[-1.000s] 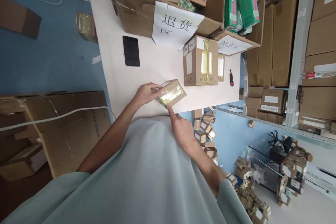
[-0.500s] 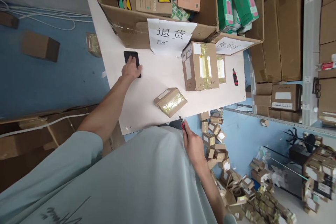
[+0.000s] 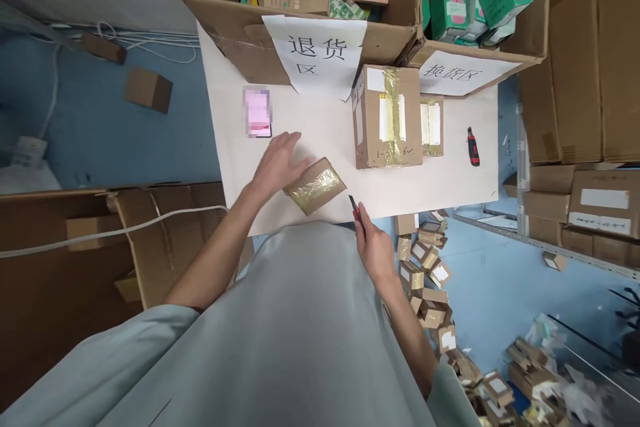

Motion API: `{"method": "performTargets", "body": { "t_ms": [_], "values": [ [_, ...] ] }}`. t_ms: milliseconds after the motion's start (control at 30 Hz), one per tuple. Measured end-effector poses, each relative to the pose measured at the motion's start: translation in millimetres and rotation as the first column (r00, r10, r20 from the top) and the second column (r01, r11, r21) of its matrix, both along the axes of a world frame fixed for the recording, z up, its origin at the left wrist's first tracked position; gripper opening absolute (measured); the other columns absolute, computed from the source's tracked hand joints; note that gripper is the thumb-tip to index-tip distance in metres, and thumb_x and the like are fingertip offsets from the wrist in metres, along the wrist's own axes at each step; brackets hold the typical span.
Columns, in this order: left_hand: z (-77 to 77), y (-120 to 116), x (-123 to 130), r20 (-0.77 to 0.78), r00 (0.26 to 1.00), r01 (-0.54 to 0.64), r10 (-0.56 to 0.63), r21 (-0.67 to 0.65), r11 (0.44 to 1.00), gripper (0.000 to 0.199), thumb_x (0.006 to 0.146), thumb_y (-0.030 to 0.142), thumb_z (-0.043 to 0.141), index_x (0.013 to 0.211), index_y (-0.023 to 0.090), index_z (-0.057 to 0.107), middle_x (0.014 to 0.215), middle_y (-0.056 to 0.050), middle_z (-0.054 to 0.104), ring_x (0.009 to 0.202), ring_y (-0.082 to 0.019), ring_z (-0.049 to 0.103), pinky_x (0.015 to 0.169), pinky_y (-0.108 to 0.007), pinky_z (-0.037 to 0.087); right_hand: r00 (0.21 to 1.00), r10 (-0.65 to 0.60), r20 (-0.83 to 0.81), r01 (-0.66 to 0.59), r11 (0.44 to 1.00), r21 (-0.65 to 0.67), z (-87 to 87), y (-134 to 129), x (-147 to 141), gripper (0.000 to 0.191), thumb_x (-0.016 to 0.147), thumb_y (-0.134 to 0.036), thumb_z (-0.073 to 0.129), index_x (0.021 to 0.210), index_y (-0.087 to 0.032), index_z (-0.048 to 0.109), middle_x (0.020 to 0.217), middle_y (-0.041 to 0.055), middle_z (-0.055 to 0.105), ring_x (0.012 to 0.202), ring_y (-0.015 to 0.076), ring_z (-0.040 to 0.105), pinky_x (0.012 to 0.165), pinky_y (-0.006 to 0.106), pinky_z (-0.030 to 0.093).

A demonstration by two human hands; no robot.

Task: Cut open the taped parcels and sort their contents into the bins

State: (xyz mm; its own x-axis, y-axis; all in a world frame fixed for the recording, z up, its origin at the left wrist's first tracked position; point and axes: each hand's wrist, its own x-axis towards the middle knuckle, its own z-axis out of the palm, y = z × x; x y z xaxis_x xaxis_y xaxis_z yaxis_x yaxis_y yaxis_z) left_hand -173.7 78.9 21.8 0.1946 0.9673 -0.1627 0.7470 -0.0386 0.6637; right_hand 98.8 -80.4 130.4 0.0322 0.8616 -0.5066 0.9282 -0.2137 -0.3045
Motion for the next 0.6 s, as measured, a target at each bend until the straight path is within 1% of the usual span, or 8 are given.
{"method": "performTargets", "body": {
  "t_ms": [67,100,200,267,333,433,533,600],
  "values": [
    [19.0,-28.2,31.5,-0.059,0.998,0.017,-0.018,-0.015,1.000,0.100,0.101,0.068,0.069,0.174,0.007,0.039,0.178,-0.028,0.043,0.169,-0.045,0.037,0.141,-0.063,0.028,0.998,0.007,-0.056,-0.007,1.000,0.011,-5.1,14.2,15.1,0.060,0.118,-0.036,0.043,0.177,-0.026,0.044,0.106,0.0078,0.089,0.087,0.0285,0.085,0.079,0.034,0.064],
    [23.4,-40.0,46.4,-0.088,0.996,0.024,-0.026,-0.024,0.999,0.113,0.095,0.071,0.076,0.177,0.007,0.032,0.182,-0.029,0.036,0.171,-0.047,0.031,0.142,-0.065,0.023,0.996,0.010,-0.086,-0.009,1.000,0.018,-7.8,20.8,22.0,0.060,0.118,-0.037,0.041,0.177,-0.026,0.044,0.106,0.0080,0.089,0.089,0.0290,0.085,0.080,0.034,0.064],
    [19.6,-62.0,81.1,-0.148,0.988,0.033,-0.039,-0.040,0.999,0.135,0.084,0.066,0.090,0.181,0.009,0.016,0.186,-0.031,0.022,0.175,-0.051,0.019,0.142,-0.073,0.013,0.988,0.021,-0.156,-0.015,0.999,0.038,-18.1,36.0,39.6,0.063,0.117,-0.039,0.040,0.178,-0.024,0.041,0.112,0.0098,0.088,0.092,0.0309,0.084,0.082,0.038,0.064],
    [10.1,-66.7,92.7,-0.167,0.986,0.010,-0.014,-0.029,1.000,0.133,0.087,0.056,0.090,0.182,0.009,0.011,0.186,-0.031,0.023,0.175,-0.051,0.020,0.141,-0.075,0.013,0.981,0.027,-0.191,-0.018,0.999,0.048,-26.8,42.0,48.7,0.065,0.116,-0.039,0.041,0.179,-0.024,0.039,0.114,0.0099,0.087,0.093,0.0312,0.084,0.084,0.039,0.065],
    [1.8,-66.6,95.1,-0.166,0.986,-0.004,0.002,-0.010,1.000,0.126,0.089,0.046,0.088,0.182,0.011,0.010,0.184,-0.030,0.028,0.174,-0.049,0.025,0.142,-0.074,0.013,0.972,0.036,-0.233,-0.025,0.999,0.046,-36.5,45.2,55.7,0.067,0.115,-0.038,0.042,0.180,-0.025,0.036,0.113,0.0089,0.087,0.095,0.0309,0.083,0.087,0.041,0.065],
    [-2.0,-65.2,87.8,-0.133,0.989,0.064,-0.063,0.000,0.998,0.125,0.088,0.039,0.088,0.183,0.012,0.011,0.183,-0.028,0.034,0.172,-0.048,0.030,0.144,-0.071,0.014,0.951,0.058,-0.303,-0.055,0.998,0.018,-50.0,47.3,61.4,0.070,0.114,-0.036,0.041,0.182,-0.024,0.031,0.112,0.0082,0.087,0.097,0.0307,0.082,0.091,0.043,0.066],
    [2.1,-68.8,78.7,-0.105,0.985,0.140,-0.137,0.024,0.990,0.122,0.089,0.043,0.089,0.183,0.015,0.016,0.184,-0.025,0.034,0.174,-0.046,0.028,0.144,-0.071,0.014,0.937,0.073,-0.343,-0.088,0.996,-0.029,-59.2,49.1,60.5,0.074,0.112,-0.032,0.042,0.184,-0.023,0.025,0.114,0.0076,0.087,0.099,0.0295,0.082,0.095,0.043,0.066],
    [4.2,-74.8,75.2,-0.091,0.986,0.147,-0.142,0.047,0.988,0.113,0.093,0.052,0.086,0.182,0.021,0.023,0.185,-0.022,0.034,0.174,-0.044,0.027,0.144,-0.071,0.014,0.936,0.084,-0.341,-0.108,0.993,-0.053,-61.8,50.7,56.4,0.075,0.112,-0.030,0.042,0.184,-0.023,0.023,0.118,0.0073,0.087,0.099,0.0284,0.082,0.096,0.042,0.065]
  ]
}}
